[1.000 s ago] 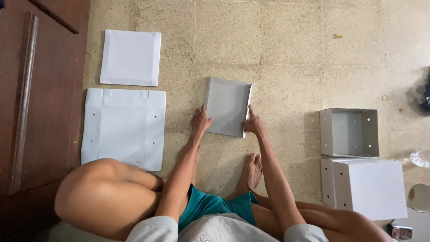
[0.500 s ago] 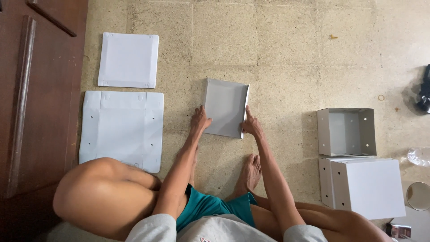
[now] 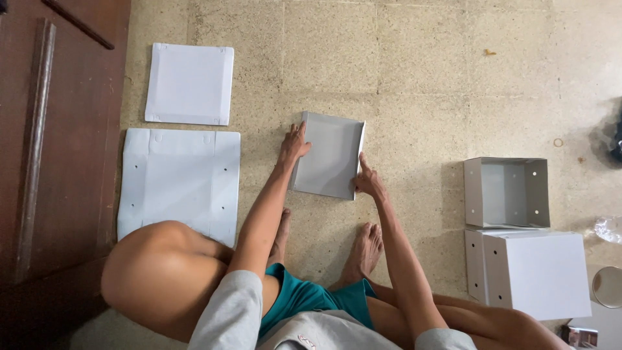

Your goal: Assembling cardboard boxes by folding pre-cut sheets on the floor.

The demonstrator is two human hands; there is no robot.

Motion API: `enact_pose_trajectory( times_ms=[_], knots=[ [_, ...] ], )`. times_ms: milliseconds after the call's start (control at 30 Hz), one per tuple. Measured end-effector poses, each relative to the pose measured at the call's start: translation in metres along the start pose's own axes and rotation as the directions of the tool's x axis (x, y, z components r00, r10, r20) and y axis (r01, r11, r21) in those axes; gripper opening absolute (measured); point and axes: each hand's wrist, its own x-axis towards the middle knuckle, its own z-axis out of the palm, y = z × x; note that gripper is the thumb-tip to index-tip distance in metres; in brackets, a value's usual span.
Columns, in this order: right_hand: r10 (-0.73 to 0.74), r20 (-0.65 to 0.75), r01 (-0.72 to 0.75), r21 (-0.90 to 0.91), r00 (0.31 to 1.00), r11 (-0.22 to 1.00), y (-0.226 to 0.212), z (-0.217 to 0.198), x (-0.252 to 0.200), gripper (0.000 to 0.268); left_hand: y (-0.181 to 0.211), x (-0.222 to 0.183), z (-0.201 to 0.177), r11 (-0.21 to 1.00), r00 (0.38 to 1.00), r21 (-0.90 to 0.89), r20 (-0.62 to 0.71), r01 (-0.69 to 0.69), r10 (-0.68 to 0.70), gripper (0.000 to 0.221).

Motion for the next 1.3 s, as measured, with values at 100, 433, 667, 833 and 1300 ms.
enact_pose_trajectory(
  times_ms=[100,433,667,833,1300],
  knots=[
    [-0.003,-0.014,0.003,-0.014,1.000,1.000,-0.006,-0.001,-0.004,0.090,-0.004,0.022,0.006,1.000,1.000,0.009,0.002,0.001,-0.001,0.075],
    [0.008,-0.018,-0.008,-0.020,1.000,1.000,0.009,0.006,0.006,0.092,0.017,-0.050,0.025,0.993,0.978,0.084,-0.196,0.085,-0.067,0.070],
    [-0.002,-0.032,0.001,-0.036,0.999,0.999,0.009,0.007,0.006,0.090,0.019,-0.109,0.052,0.975,0.931,0.147,-0.351,0.165,-0.105,0.067],
    [0.028,-0.028,-0.029,-0.015,0.999,0.999,0.003,0.004,0.002,0.091,0.014,-0.137,0.063,0.978,0.915,0.133,-0.392,0.161,-0.097,0.059],
    [-0.005,-0.020,0.004,-0.032,1.000,0.999,0.021,0.008,0.008,0.092,0.016,-0.138,0.054,0.988,0.935,0.096,-0.343,0.124,-0.084,0.056]
  ],
)
